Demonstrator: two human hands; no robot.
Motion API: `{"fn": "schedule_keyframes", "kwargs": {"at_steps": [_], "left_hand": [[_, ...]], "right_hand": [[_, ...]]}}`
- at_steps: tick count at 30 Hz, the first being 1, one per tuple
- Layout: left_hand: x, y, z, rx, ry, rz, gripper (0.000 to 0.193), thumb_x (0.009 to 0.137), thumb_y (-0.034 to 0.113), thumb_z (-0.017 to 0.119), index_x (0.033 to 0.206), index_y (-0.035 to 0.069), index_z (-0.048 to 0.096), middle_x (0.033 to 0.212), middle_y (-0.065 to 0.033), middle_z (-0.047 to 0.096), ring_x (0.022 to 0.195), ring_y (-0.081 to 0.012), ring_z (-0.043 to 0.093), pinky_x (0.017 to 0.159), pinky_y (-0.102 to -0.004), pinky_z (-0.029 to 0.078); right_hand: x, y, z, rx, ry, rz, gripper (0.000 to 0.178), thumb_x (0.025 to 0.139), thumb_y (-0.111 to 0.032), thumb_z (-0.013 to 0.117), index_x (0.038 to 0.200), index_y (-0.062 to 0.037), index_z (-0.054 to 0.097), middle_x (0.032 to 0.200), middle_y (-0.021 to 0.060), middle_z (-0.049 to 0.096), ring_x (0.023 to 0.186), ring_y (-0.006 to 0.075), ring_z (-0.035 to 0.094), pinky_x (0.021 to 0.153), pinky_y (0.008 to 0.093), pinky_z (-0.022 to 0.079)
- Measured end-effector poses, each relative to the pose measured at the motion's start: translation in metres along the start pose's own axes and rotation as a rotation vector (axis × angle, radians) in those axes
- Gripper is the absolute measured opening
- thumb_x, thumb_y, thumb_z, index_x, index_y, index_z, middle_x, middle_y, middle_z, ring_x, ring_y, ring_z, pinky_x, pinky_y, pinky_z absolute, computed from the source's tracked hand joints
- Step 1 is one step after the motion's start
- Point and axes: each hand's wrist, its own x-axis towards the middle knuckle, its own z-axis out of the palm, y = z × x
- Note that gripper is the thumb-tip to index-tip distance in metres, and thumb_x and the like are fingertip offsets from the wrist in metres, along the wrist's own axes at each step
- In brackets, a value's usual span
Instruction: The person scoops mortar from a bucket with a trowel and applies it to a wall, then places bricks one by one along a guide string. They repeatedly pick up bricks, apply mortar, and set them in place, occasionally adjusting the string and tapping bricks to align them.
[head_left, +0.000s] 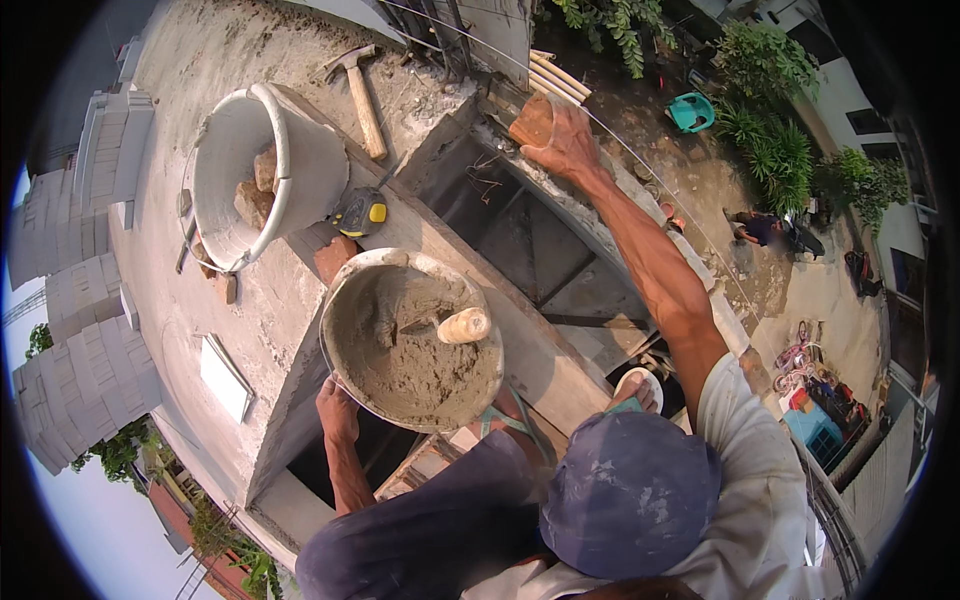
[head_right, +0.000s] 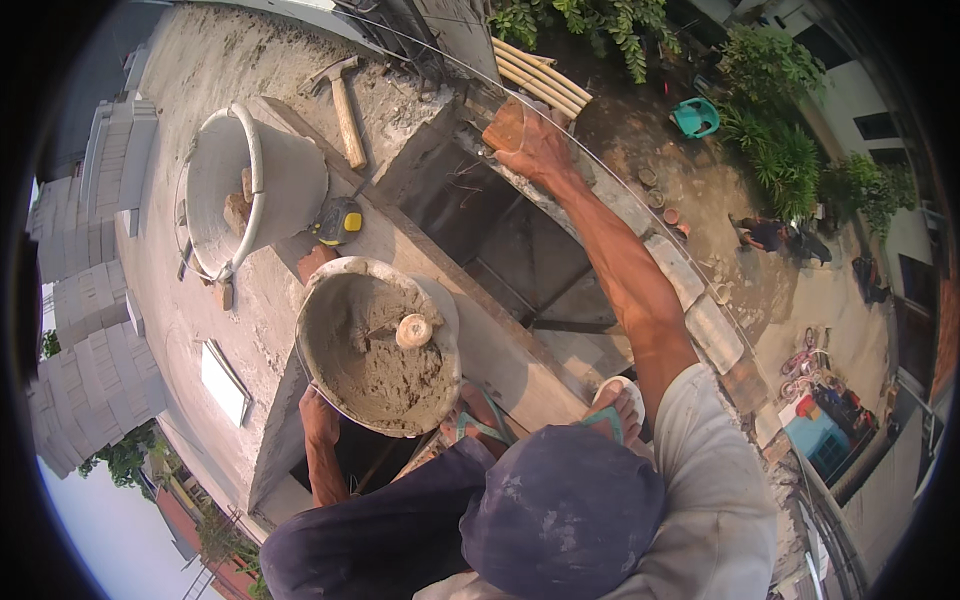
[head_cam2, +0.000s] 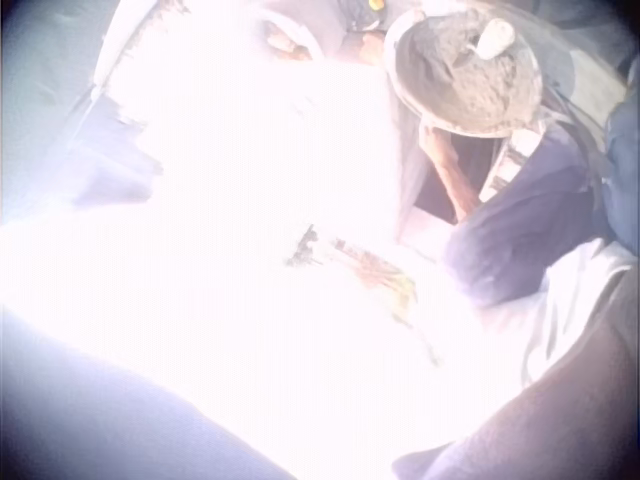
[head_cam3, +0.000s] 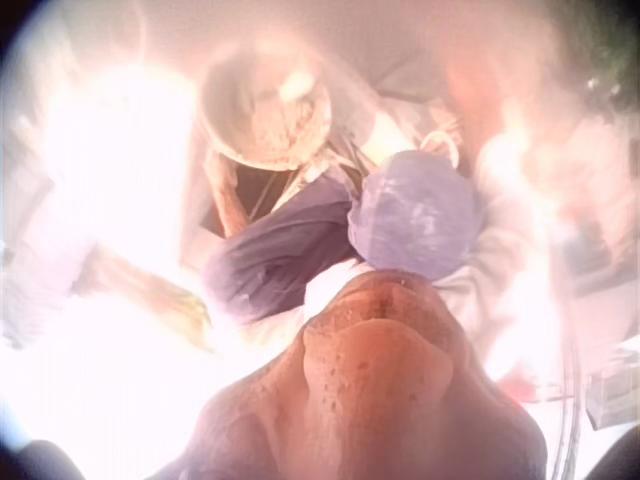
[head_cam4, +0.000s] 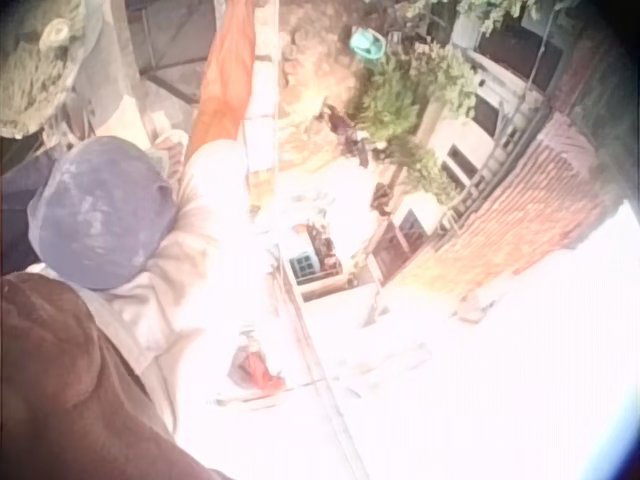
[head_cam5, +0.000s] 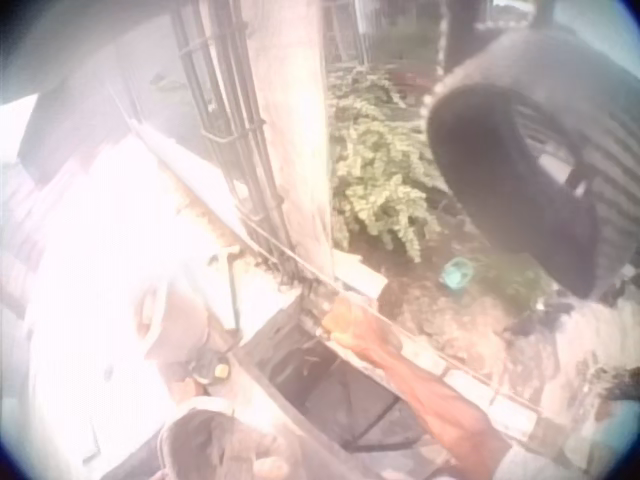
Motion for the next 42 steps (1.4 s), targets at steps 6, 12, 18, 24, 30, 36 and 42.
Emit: {"fn": "schedule_keyframes", "kwargs": {"at_steps": [6,12,18,24,30,36,42], "left_hand": [[-0.023,-0.003,0.001,0.087,0.017,-0.089,0.033,0.108,0.022,0.063,0.132,-0.001,0.063,0.117,-0.0071,0.073,0.100,-0.0169,0.070,0.089,-0.0321,0.057],[-0.057,-0.010,-0.024,0.348,0.004,-0.176,0.047,0.106,0.026,0.066,0.141,-0.002,0.058,0.124,-0.0112,0.071,0.116,-0.0240,0.068,0.101,-0.0449,0.053],[-0.088,-0.018,-0.033,0.622,-0.102,-0.189,0.056,0.103,0.028,0.068,0.145,-0.007,0.054,0.127,-0.0149,0.069,0.113,-0.0246,0.067,0.096,-0.0420,0.054],[-0.102,-0.031,-0.037,0.780,-0.100,-0.203,0.059,0.100,0.026,0.071,0.144,-0.010,0.055,0.123,-0.0186,0.071,0.107,-0.0249,0.070,0.092,-0.0353,0.056],[-0.105,-0.025,-0.038,0.849,-0.095,-0.206,0.058,0.100,0.024,0.069,0.144,-0.011,0.054,0.135,-0.0273,0.068,0.121,-0.0313,0.068,0.101,-0.0387,0.054],[-0.099,-0.027,-0.038,0.842,-0.128,-0.073,0.049,0.102,0.027,0.067,0.137,-0.006,0.060,0.115,-0.0133,0.073,0.093,-0.0185,0.068,0.083,-0.0354,0.056],[-0.087,-0.019,-0.024,0.779,-0.194,-0.137,0.046,0.101,0.025,0.069,0.133,-0.008,0.061,0.114,-0.0134,0.075,0.091,-0.0166,0.065,0.080,-0.0322,0.052]], "right_hand": [[0.010,0.018,0.023,-0.033,0.066,-0.003,0.103,0.062,-0.037,0.093,0.148,-0.0040,0.046,0.135,0.0183,0.052,0.126,0.0421,0.047,0.106,0.0576,0.045],[0.000,-0.013,0.011,-0.001,0.076,0.063,0.108,0.066,-0.032,0.094,0.156,-0.0084,0.039,0.142,0.0187,0.046,0.132,0.0425,0.045,0.108,0.0586,0.043],[-0.009,0.000,0.003,-0.016,0.097,-0.006,0.079,0.074,-0.028,0.091,0.142,-0.0036,0.059,0.138,0.0191,0.046,0.126,0.0394,0.048,0.102,0.0571,0.046],[-0.001,-0.005,0.002,-0.094,0.060,0.027,0.079,0.072,-0.024,0.088,0.143,-0.0041,0.059,0.136,0.0213,0.045,0.118,0.0387,0.047,0.095,0.0539,0.042],[0.000,-0.010,-0.001,-0.170,0.095,0.023,0.068,0.075,-0.023,0.083,0.136,-0.0011,0.063,0.128,0.0212,0.048,0.114,0.0369,0.047,0.089,0.0511,0.040],[0.005,-0.013,-0.006,-0.223,0.076,0.023,0.054,0.084,-0.017,0.074,0.133,0.0036,0.062,0.127,0.0224,0.052,0.112,0.0361,0.050,0.089,0.0508,0.040],[0.005,-0.015,-0.006,-0.234,0.107,0.025,0.044,0.089,-0.013,0.067,0.130,0.0020,0.064,0.125,0.0215,0.053,0.110,0.0347,0.051,0.087,0.0497,0.040]]}}
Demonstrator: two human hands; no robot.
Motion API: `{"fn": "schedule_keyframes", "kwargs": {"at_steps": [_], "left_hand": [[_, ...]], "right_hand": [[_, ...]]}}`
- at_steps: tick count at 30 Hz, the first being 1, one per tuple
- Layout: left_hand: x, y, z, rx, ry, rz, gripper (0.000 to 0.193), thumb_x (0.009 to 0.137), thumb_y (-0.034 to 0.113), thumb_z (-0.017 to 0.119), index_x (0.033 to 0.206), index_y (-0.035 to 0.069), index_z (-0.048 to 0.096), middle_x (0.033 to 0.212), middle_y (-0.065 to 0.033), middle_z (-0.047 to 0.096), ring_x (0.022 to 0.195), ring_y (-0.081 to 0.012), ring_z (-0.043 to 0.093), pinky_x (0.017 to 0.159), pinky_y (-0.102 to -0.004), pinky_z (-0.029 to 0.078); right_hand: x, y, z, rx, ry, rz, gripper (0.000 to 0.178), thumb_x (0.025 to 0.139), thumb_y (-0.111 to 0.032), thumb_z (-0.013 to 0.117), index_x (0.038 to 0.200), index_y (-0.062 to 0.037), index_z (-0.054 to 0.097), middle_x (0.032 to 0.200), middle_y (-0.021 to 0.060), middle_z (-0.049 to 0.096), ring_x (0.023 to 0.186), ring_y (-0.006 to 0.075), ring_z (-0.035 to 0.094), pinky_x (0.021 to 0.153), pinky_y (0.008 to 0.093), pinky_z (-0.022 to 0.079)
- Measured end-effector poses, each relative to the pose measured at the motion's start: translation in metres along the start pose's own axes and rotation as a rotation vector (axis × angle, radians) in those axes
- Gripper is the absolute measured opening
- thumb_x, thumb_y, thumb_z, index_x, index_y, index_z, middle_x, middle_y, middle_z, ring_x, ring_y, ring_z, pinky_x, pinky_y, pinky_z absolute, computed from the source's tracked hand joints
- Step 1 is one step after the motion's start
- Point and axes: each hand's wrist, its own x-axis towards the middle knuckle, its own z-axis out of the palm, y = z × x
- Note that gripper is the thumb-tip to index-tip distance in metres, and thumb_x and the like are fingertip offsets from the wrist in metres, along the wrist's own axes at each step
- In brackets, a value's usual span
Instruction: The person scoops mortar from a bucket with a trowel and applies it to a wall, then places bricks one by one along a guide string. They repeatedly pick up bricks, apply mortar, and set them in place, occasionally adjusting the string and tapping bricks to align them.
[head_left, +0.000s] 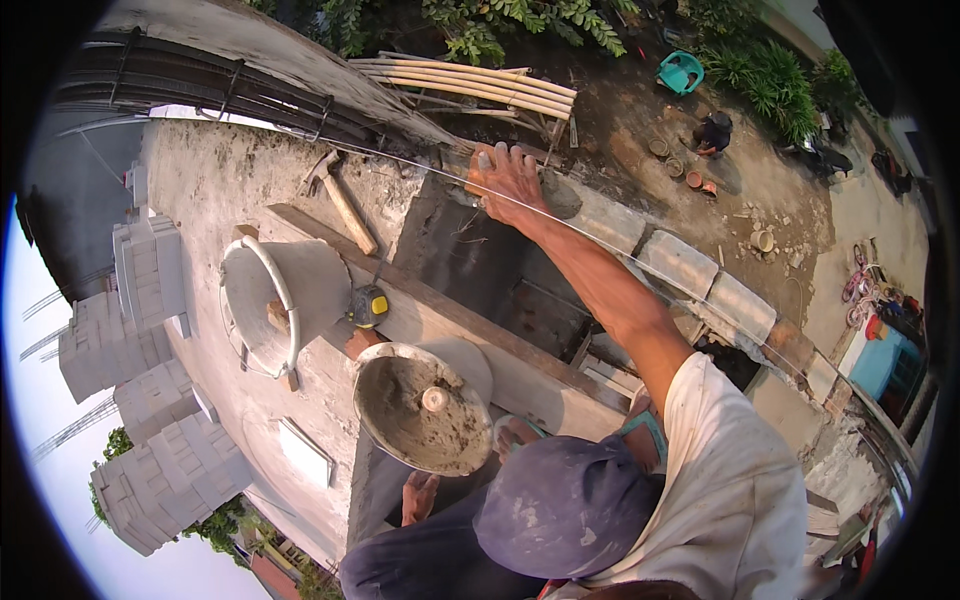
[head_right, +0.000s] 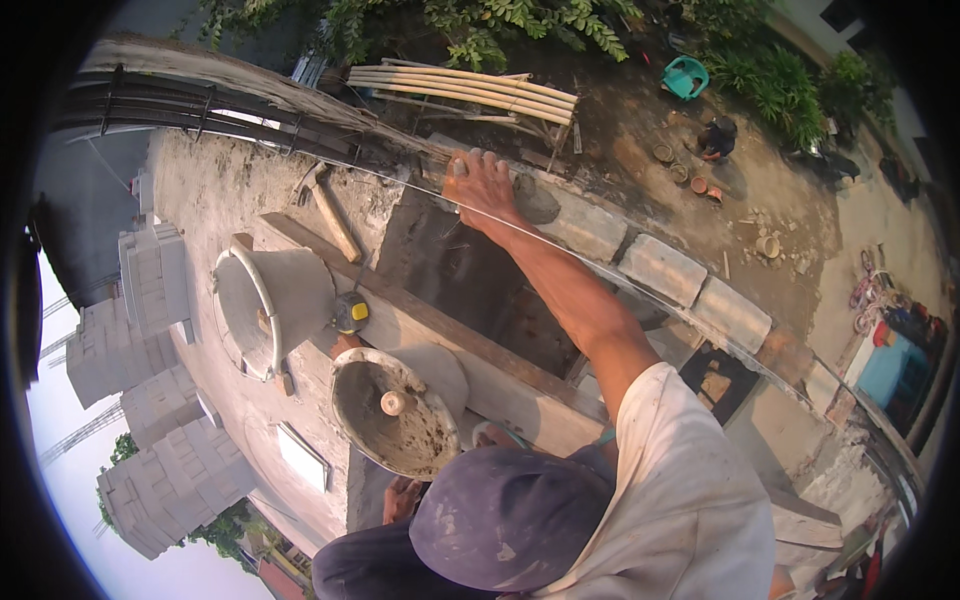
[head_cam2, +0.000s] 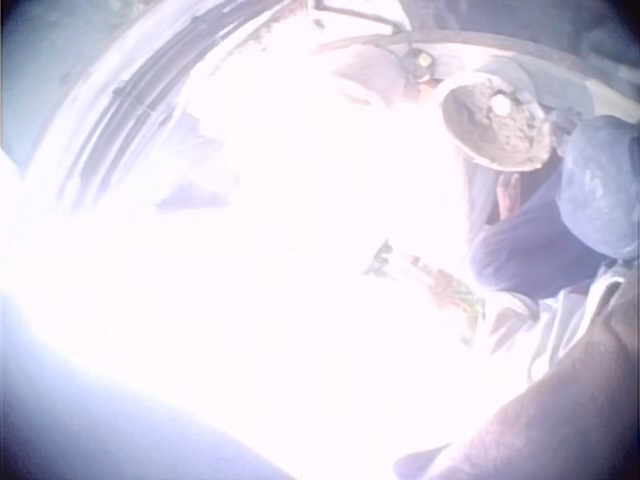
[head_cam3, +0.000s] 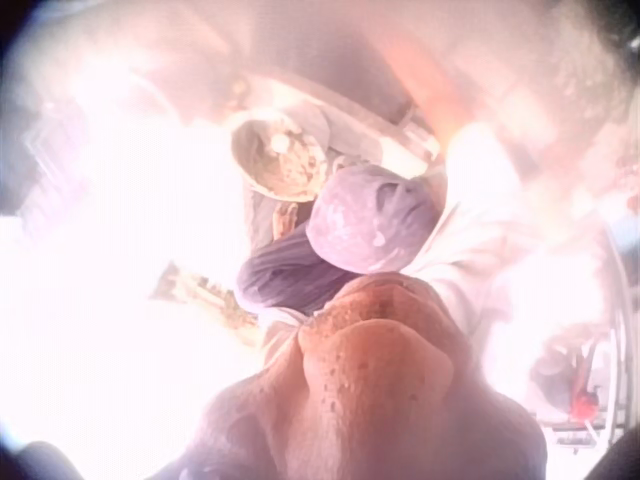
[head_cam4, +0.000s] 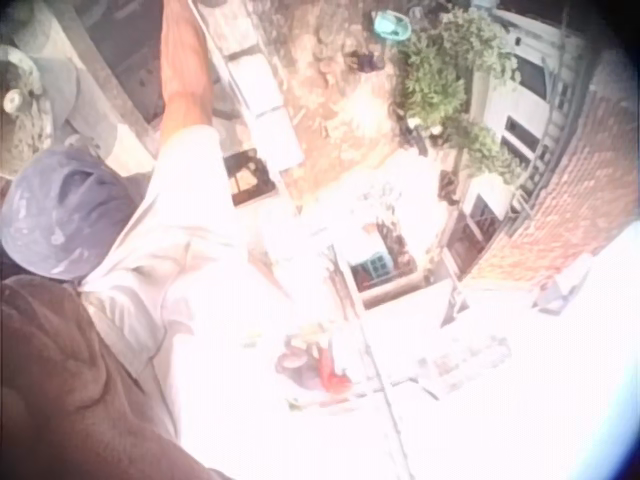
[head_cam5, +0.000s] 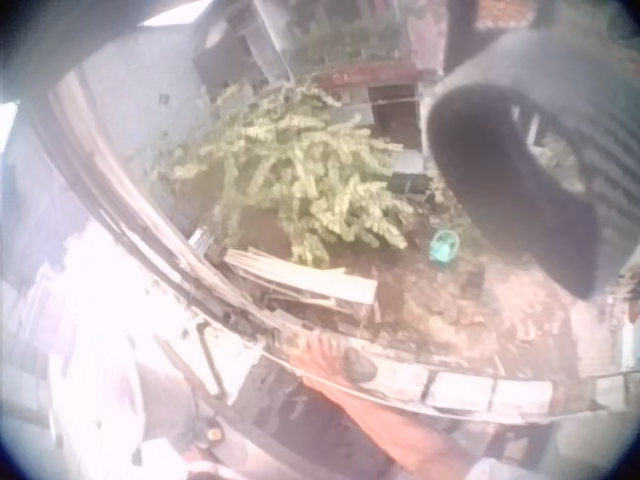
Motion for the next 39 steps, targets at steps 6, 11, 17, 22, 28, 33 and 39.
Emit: {"fn": "schedule_keyframes", "kwargs": {"at_steps": [6,11,17,22,28,33,39], "left_hand": [[0.013,0.016,0.015,-0.084,0.017,0.044,0.045,0.102,0.029,0.069,0.133,-0.003,0.064,0.114,-0.0115,0.076,0.088,-0.0153,0.064,0.076,-0.0325,0.052],[0.025,-0.002,0.012,-0.075,0.000,0.058,0.050,0.102,0.034,0.071,0.136,-0.002,0.063,0.120,-0.0123,0.075,0.094,-0.0181,0.066,0.080,-0.0348,0.054],[0.028,-0.009,0.011,-0.058,-0.043,-0.047,0.055,0.103,0.030,0.069,0.148,0.000,0.055,0.139,-0.0155,0.068,0.120,-0.0274,0.067,0.096,-0.0411,0.055],[0.021,0.014,0.024,-0.023,-0.002,-0.036,0.050,0.104,0.024,0.066,0.147,0.000,0.056,0.136,-0.0148,0.070,0.117,-0.0265,0.068,0.096,-0.0413,0.055],[0.030,0.054,0.030,-0.189,0.032,0.140,0.045,0.100,0.017,0.068,0.140,-0.004,0.062,0.130,-0.0126,0.073,0.110,-0.0240,0.070,0.094,-0.0388,0.056],[0.020,0.085,0.031,-0.250,0.138,0.281,0.043,0.098,0.011,0.068,0.137,-0.006,0.064,0.130,-0.0129,0.073,0.113,-0.0222,0.066,0.103,-0.0353,0.050],[0.026,0.108,0.009,-0.380,0.231,0.394,0.030,0.101,0.019,0.073,0.121,-0.003,0.073,0.107,-0.0070,0.076,0.094,-0.0145,0.069,0.086,-0.0313,0.055]], "right_hand": [[-0.001,0.001,-0.006,-0.011,-0.082,0.034,0.040,0.090,-0.011,0.067,0.128,0.0009,0.064,0.128,0.0198,0.053,0.114,0.0350,0.051,0.088,0.0501,0.041],[-0.008,0.006,0.001,0.053,-0.025,0.021,0.066,0.079,-0.023,0.082,0.137,0.0010,0.062,0.145,0.0198,0.047,0.126,0.0374,0.047,0.099,0.0572,0.042],[-0.006,0.003,0.003,0.034,-0.094,0.043,0.068,0.078,-0.023,0.083,0.139,-0.0027,0.062,0.149,0.0177,0.045,0.127,0.0375,0.046,0.099,0.0578,0.044],[-0.012,0.005,-0.017,0.098,-0.126,0.007,0.071,0.075,-0.023,0.086,0.139,-0.0043,0.063,0.145,0.0156,0.047,0.122,0.0348,0.048,0.091,0.0550,0.043],[-0.004,0.011,-0.016,0.012,-0.132,-0.025,0.076,0.077,-0.032,0.091,0.142,-0.0059,0.062,0.149,0.0132,0.048,0.131,0.0340,0.046,0.101,0.0580,0.042],[-0.027,-0.003,-0.028,0.161,-0.083,-0.052,0.082,0.082,-0.037,0.087,0.154,-0.0177,0.053,0.156,0.0172,0.044,0.143,0.0413,0.039,0.113,0.0644,0.034],[-0.157,-0.019,-0.095,0.600,-0.202,-0.073,0.065,0.088,-0.008,0.081,0.148,0.0002,0.057,0.139,0.0232,0.059,0.124,0.0357,0.060,0.106,0.0463,0.049]]}}
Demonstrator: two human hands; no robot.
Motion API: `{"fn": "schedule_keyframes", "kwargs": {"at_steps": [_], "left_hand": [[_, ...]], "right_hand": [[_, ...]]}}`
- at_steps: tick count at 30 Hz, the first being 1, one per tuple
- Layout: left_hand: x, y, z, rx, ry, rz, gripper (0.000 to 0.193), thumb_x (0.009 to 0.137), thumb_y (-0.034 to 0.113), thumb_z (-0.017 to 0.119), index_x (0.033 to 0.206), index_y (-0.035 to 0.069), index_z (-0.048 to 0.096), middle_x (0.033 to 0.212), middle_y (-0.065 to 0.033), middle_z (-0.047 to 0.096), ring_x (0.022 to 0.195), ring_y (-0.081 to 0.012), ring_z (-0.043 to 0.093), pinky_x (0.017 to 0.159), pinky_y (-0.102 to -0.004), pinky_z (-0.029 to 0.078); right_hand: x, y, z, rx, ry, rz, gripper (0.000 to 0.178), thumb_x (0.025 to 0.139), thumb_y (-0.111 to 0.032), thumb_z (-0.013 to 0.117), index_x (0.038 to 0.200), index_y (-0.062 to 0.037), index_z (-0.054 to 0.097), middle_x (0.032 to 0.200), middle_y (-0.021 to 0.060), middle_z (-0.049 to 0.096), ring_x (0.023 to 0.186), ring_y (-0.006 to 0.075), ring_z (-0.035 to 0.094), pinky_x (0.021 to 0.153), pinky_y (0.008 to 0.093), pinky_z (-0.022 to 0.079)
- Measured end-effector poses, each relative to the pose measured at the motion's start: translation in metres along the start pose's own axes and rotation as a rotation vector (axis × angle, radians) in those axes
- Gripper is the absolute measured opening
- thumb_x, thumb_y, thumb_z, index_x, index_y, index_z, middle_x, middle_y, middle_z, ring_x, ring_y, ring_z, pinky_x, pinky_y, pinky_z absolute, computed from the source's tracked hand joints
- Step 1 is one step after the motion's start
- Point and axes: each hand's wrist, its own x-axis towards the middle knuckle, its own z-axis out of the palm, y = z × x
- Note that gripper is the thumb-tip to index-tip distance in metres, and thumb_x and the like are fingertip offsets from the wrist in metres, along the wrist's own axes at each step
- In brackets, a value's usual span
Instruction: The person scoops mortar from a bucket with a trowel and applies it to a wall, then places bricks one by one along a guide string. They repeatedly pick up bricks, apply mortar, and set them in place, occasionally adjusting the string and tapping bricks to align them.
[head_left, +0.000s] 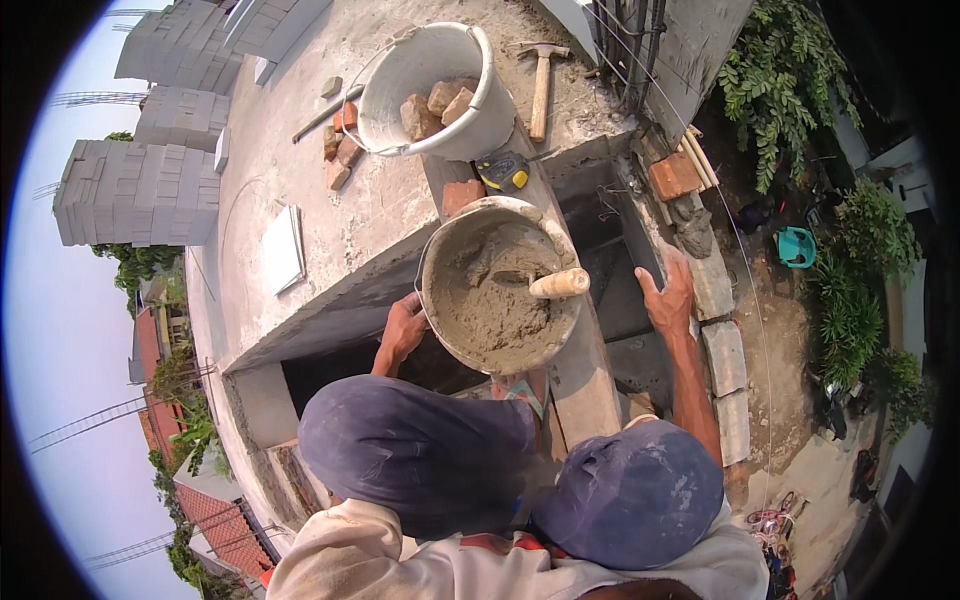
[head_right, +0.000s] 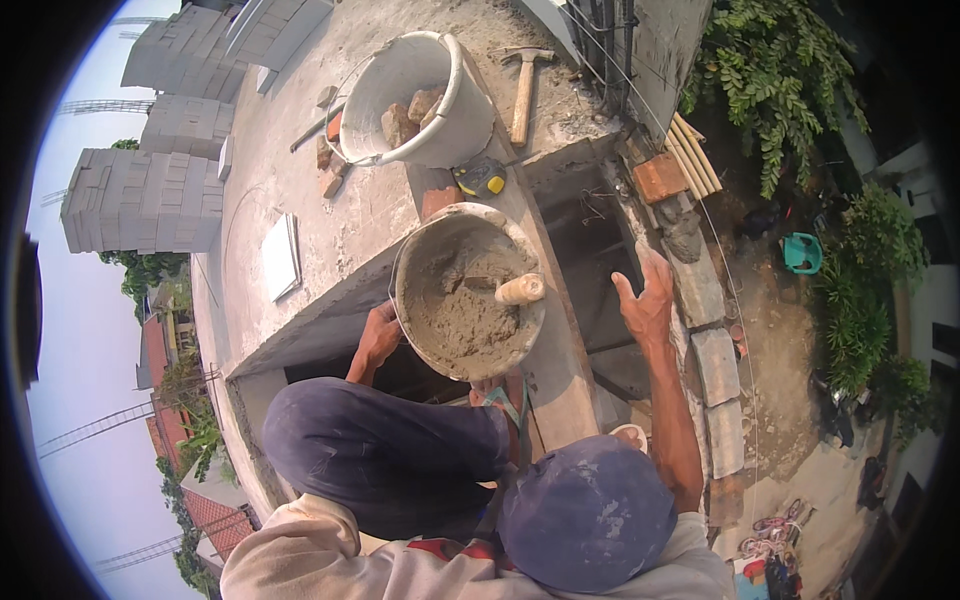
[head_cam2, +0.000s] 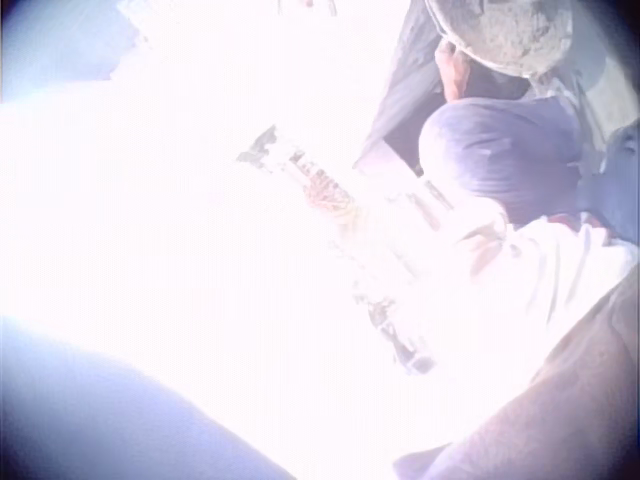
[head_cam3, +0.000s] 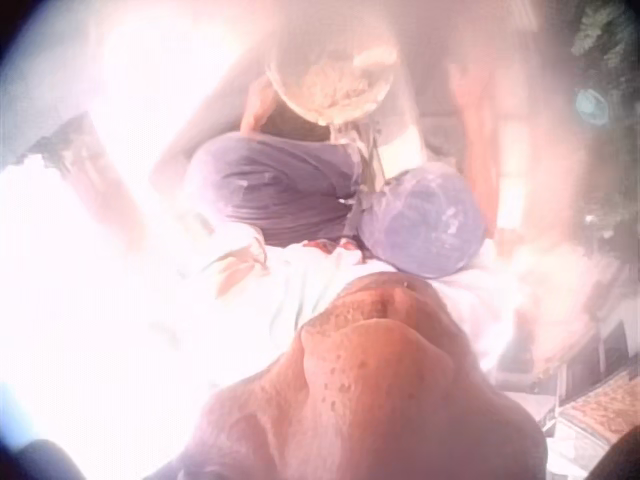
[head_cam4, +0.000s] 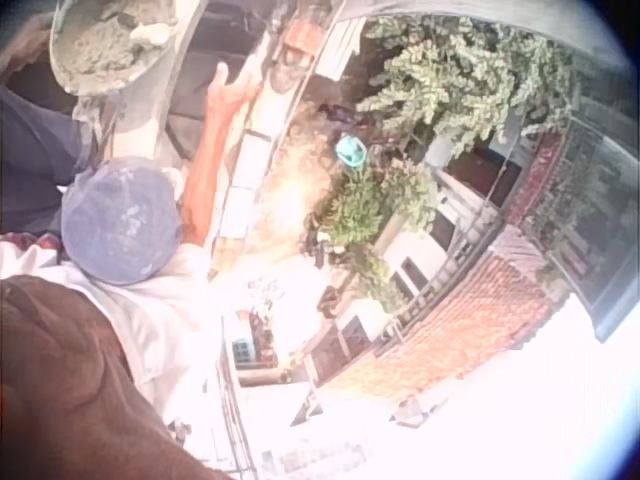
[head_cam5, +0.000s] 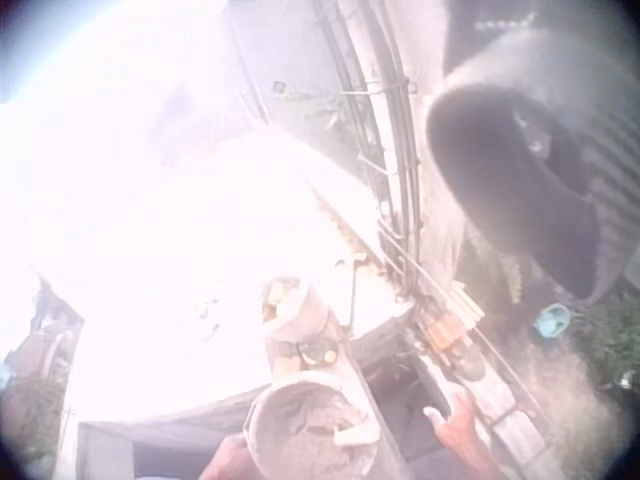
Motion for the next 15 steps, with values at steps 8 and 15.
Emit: {"fn": "schedule_keyframes", "kwargs": {"at_steps": [8,15], "left_hand": [[0.040,0.017,-0.019,0.144,0.259,0.026,0.031,0.099,0.027,0.075,0.082,0.003,0.069,0.069,0.0002,0.065,0.056,-0.0068,0.051,0.050,-0.0262,0.039],[0.079,0.013,-0.076,0.051,0.323,0.246,0.020,0.101,0.014,0.067,0.111,-0.001,0.075,0.091,-0.0091,0.076,0.078,-0.0139,0.070,0.072,-0.0318,0.056]], "right_hand": [[-0.033,-0.106,-0.092,0.275,-0.047,0.068,0.043,0.094,0.001,0.074,0.136,0.0007,0.069,0.102,0.0126,0.079,0.082,0.0145,0.074,0.075,0.0286,0.058],[0.069,-0.204,-0.154,0.043,0.210,-0.137,0.037,0.100,-0.001,0.070,0.137,-0.0030,0.070,0.083,-0.0016,0.064,0.069,0.0060,0.054,0.068,0.0232,0.049]]}}
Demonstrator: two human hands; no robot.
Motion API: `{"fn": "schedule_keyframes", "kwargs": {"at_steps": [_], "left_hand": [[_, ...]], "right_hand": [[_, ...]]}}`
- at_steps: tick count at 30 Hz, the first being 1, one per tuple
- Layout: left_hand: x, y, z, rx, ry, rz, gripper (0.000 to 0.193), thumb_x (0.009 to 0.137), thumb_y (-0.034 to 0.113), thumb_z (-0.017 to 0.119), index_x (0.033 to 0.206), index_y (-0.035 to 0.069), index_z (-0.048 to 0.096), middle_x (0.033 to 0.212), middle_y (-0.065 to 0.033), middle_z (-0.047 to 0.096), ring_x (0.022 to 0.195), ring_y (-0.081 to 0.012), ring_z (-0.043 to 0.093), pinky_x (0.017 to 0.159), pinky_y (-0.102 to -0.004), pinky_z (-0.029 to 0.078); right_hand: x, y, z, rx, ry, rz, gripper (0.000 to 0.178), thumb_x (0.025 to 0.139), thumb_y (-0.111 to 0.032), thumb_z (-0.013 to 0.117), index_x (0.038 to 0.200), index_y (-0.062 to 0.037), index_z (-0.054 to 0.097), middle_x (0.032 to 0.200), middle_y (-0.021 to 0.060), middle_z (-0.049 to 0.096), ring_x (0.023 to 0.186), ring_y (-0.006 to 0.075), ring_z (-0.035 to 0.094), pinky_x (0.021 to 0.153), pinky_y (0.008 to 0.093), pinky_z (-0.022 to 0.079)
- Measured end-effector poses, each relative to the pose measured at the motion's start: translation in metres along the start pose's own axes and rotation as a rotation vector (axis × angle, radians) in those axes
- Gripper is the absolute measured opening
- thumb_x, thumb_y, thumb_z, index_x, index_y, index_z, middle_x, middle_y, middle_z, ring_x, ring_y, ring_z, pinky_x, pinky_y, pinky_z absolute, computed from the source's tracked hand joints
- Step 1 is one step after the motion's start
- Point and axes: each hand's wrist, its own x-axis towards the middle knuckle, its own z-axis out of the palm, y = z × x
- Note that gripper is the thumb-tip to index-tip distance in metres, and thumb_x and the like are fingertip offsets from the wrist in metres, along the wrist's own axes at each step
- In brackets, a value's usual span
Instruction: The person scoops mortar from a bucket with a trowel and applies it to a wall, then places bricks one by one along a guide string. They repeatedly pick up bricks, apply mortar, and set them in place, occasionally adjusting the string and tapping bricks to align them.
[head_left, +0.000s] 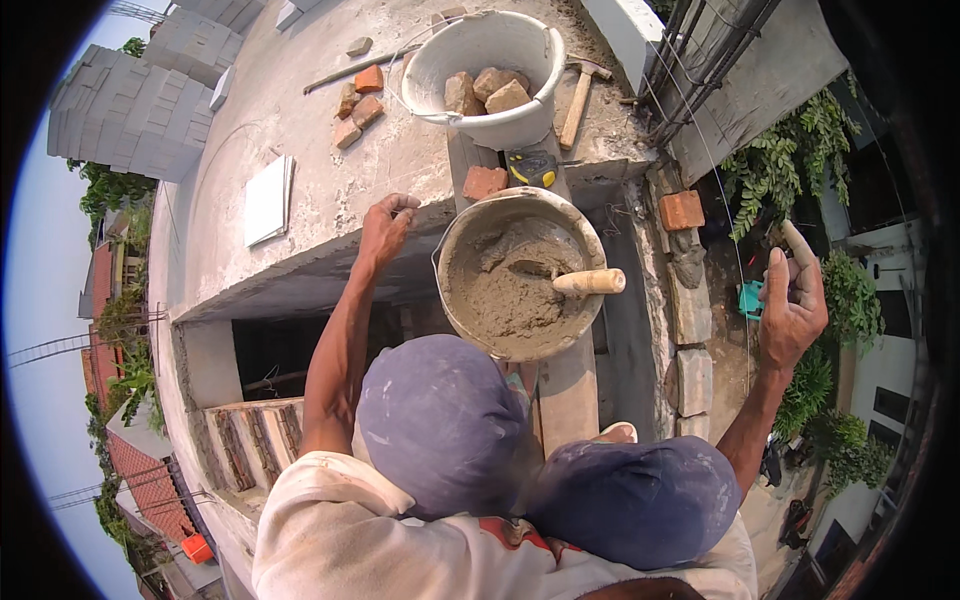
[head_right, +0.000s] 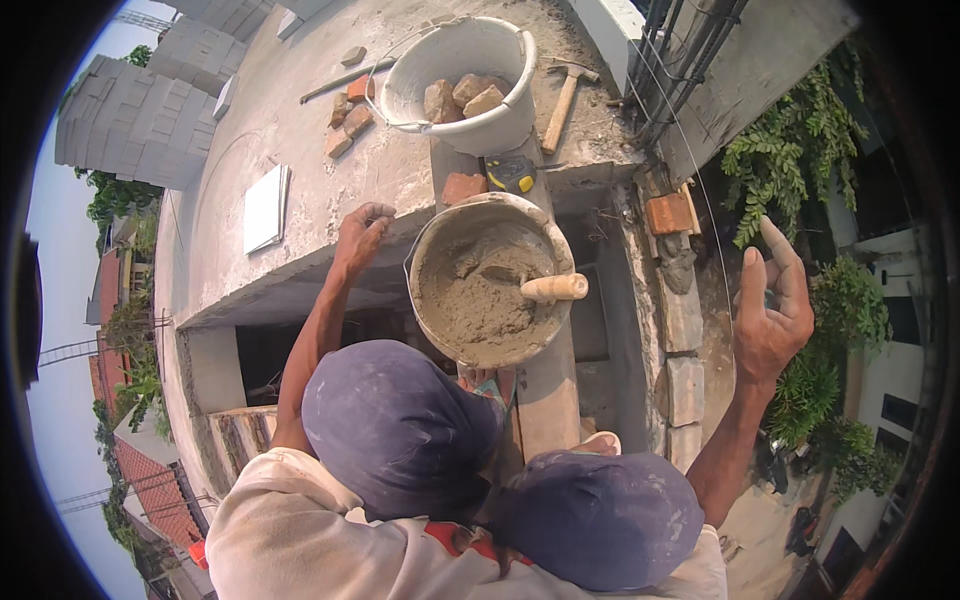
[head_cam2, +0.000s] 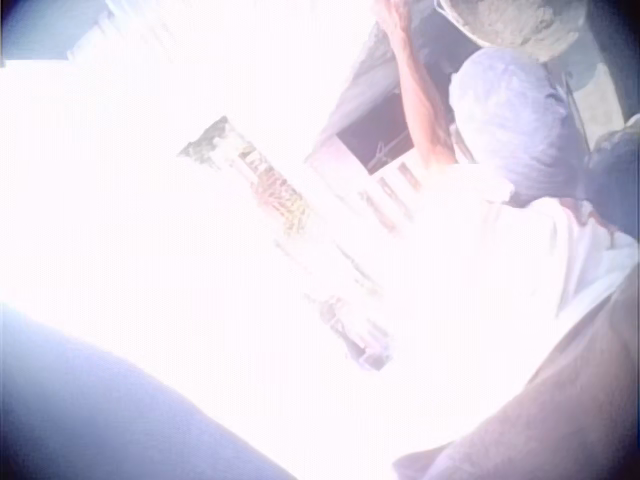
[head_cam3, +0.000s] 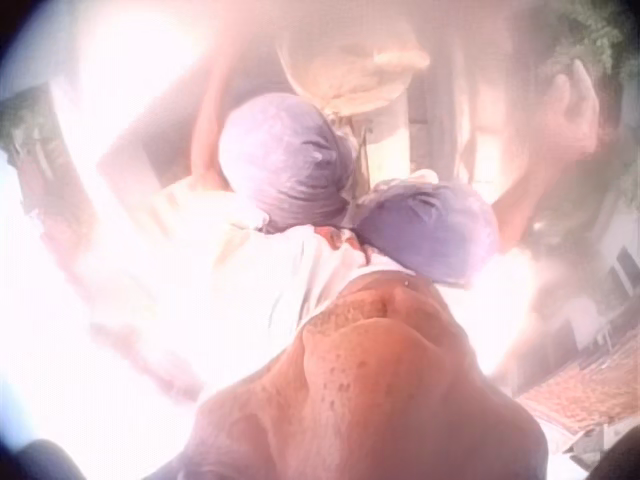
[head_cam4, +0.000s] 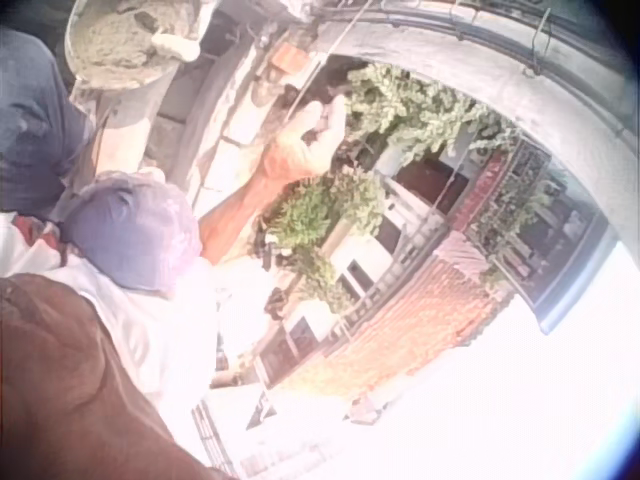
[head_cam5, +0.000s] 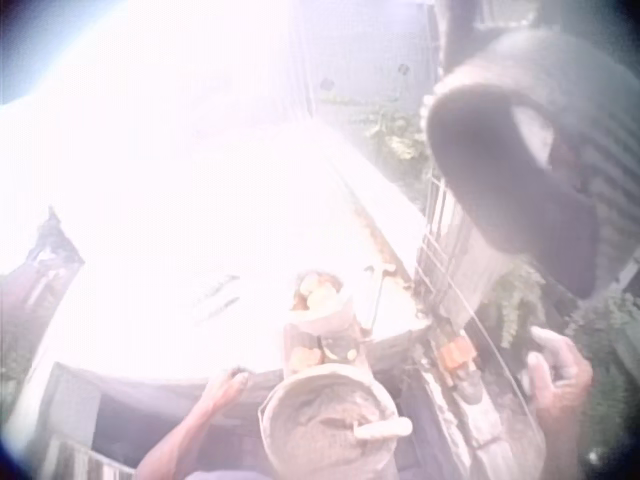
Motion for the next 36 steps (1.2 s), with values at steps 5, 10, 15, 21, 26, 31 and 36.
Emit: {"fn": "schedule_keyframes", "kwargs": {"at_steps": [5,10,15,21,26,31,36], "left_hand": [[0.039,0.043,-0.005,0.194,0.025,0.205,0.021,0.098,0.009,0.069,0.115,0.000,0.076,0.103,-0.0154,0.078,0.089,-0.0222,0.075,0.080,-0.0353,0.059],[0.076,0.123,0.001,0.269,0.174,0.624,0.018,0.099,0.008,0.069,0.115,0.001,0.075,0.106,-0.0171,0.077,0.093,-0.0261,0.075,0.084,-0.0389,0.059],[0.111,0.133,0.019,0.803,-0.575,-0.077,0.033,0.092,0.025,0.072,0.101,-0.006,0.075,0.080,-0.0184,0.075,0.076,-0.0272,0.074,0.077,-0.0405,0.059],[0.129,-0.001,0.100,0.669,-0.534,0.522,0.084,0.075,0.013,0.081,0.150,0.000,0.046,0.135,-0.0277,0.064,0.126,-0.0452,0.062,0.106,-0.0504,0.053],[0.129,-0.010,0.121,0.643,-0.529,0.606,0.093,0.069,0.009,0.084,0.153,0.002,0.044,0.150,-0.0252,0.053,0.137,-0.0443,0.054,0.114,-0.0505,0.048],[0.135,0.012,0.092,0.659,-0.537,0.575,0.091,0.067,0.016,0.088,0.148,0.000,0.050,0.139,-0.0250,0.062,0.124,-0.0465,0.063,0.108,-0.0496,0.054],[0.111,0.039,0.045,0.466,-0.407,0.286,0.088,0.067,0.018,0.090,0.145,-0.006,0.056,0.129,-0.0243,0.069,0.115,-0.0394,0.071,0.101,-0.0445,0.057]], "right_hand": [[-0.011,-0.009,0.019,-0.107,-0.105,-0.052,0.040,0.099,-0.002,0.070,0.139,-0.0022,0.069,0.086,-0.0015,0.063,0.073,0.0057,0.053,0.075,0.0225,0.048],[-0.024,-0.014,0.032,-0.207,-0.272,-0.094,0.054,0.096,0.003,0.070,0.148,-0.0033,0.061,0.091,0.0043,0.066,0.080,0.0113,0.059,0.081,0.0284,0.052],[0.021,-0.024,0.031,-0.485,-0.423,-0.419,0.062,0.090,0.008,0.072,0.150,-0.0038,0.059,0.092,0.0084,0.068,0.084,0.0170,0.066,0.083,0.0328,0.055],[0.136,-0.022,0.032,-0.649,-0.120,-0.133,0.057,0.096,-0.036,0.080,0.138,-0.0012,0.065,0.079,-0.0015,0.057,0.073,0.0086,0.056,0.066,0.0282,0.049],[0.203,0.065,0.020,-0.508,0.149,-0.078,0.075,0.090,-0.050,0.084,0.135,0.0062,0.062,0.100,0.0073,0.072,0.086,0.0170,0.065,0.078,0.0374,0.055],[0.194,0.043,0.068,-0.314,0.028,0.039,0.034,0.086,-0.016,0.074,0.117,-0.0010,0.073,0.115,0.0130,0.072,0.105,0.0221,0.067,0.087,0.0420,0.056],[0.197,0.102,0.090,0.038,-0.217,0.339,0.050,0.084,-0.017,0.077,0.131,-0.0005,0.068,0.110,0.0152,0.075,0.090,0.0249,0.071,0.083,0.0418,0.059]]}}
